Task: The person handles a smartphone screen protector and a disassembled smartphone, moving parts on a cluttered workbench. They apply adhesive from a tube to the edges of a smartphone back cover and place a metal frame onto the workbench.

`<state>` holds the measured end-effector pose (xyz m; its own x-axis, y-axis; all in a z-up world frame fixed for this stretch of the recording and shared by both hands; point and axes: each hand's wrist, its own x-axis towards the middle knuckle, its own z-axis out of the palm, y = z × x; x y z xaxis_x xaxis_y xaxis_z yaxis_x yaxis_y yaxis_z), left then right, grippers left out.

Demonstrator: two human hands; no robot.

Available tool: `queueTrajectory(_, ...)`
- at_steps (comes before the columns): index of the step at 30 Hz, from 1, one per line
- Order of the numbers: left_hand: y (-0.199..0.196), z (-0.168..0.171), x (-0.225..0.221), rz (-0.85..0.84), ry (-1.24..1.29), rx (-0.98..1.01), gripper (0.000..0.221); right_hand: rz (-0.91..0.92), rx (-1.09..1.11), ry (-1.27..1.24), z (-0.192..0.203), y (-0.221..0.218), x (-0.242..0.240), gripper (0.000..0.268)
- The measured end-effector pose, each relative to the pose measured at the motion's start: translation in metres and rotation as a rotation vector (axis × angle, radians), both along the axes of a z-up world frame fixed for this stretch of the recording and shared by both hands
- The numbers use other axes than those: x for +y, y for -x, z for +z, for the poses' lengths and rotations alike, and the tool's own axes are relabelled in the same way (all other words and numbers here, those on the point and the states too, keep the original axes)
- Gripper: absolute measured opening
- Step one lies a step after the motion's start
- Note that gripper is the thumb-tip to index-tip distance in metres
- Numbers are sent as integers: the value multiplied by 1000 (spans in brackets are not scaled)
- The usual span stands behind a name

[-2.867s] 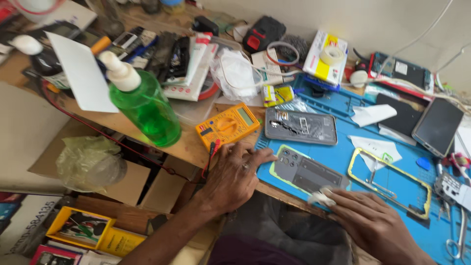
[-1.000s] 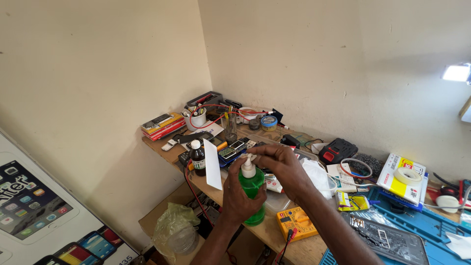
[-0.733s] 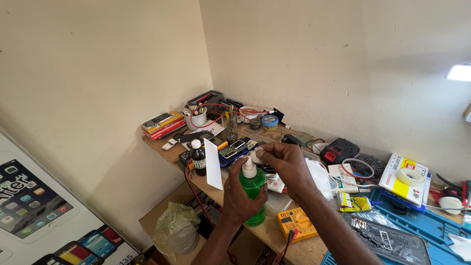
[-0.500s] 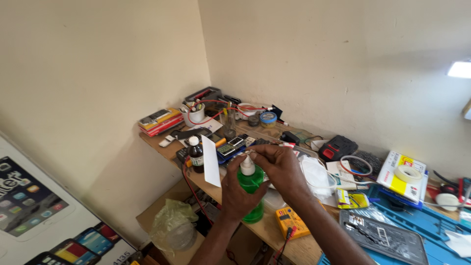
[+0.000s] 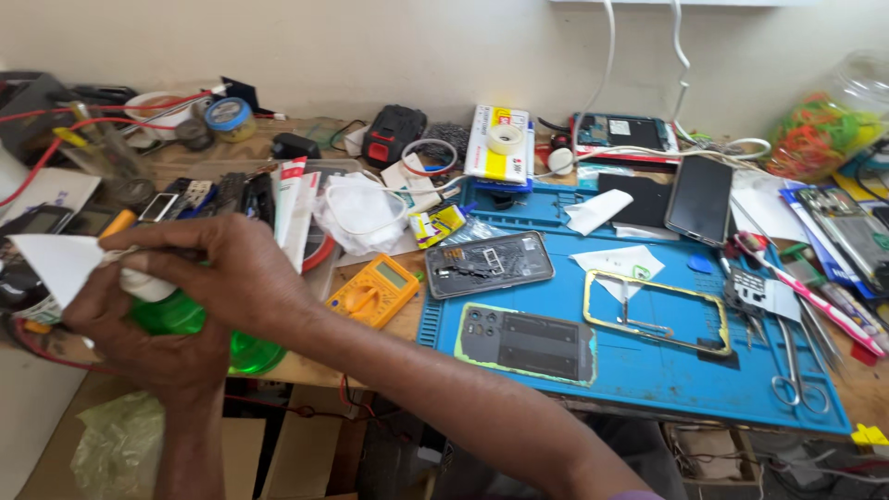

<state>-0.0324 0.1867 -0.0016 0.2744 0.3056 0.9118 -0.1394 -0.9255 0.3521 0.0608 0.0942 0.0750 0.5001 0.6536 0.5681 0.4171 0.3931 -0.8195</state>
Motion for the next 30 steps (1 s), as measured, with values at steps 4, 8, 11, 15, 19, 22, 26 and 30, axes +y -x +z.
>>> queueTrajectory(4,5,8,-4,-3,22,9,71,11,36,-25,-3,6,2,17)
queueTrajectory(8,-14,1,-14,27,19,-1,71,-34,52,-118,-27,12,14,17)
queueTrajectory(11,-39,4,-37,-52,29,2,70,-177,-14,-10,-60,8,39,18)
queueTrajectory(15,-52,13,-77,-184,5,69,68,-320,-185,197,-97,-10,87,20)
queueTrajectory(19,-35,23,-125,-309,-55,206,66,-308,-74,104,-75,-6,61,23)
queueTrajectory(22,-21,30,-161,-417,-110,344,65,-152,197,-32,-35,8,-15,27)
queueTrajectory(26,-19,25,-197,-573,-184,523,65,-127,191,-66,-36,-14,-149,18)
queueTrajectory(30,-13,12,-208,-621,-220,667,65,-235,288,-133,-36,-53,-296,45)
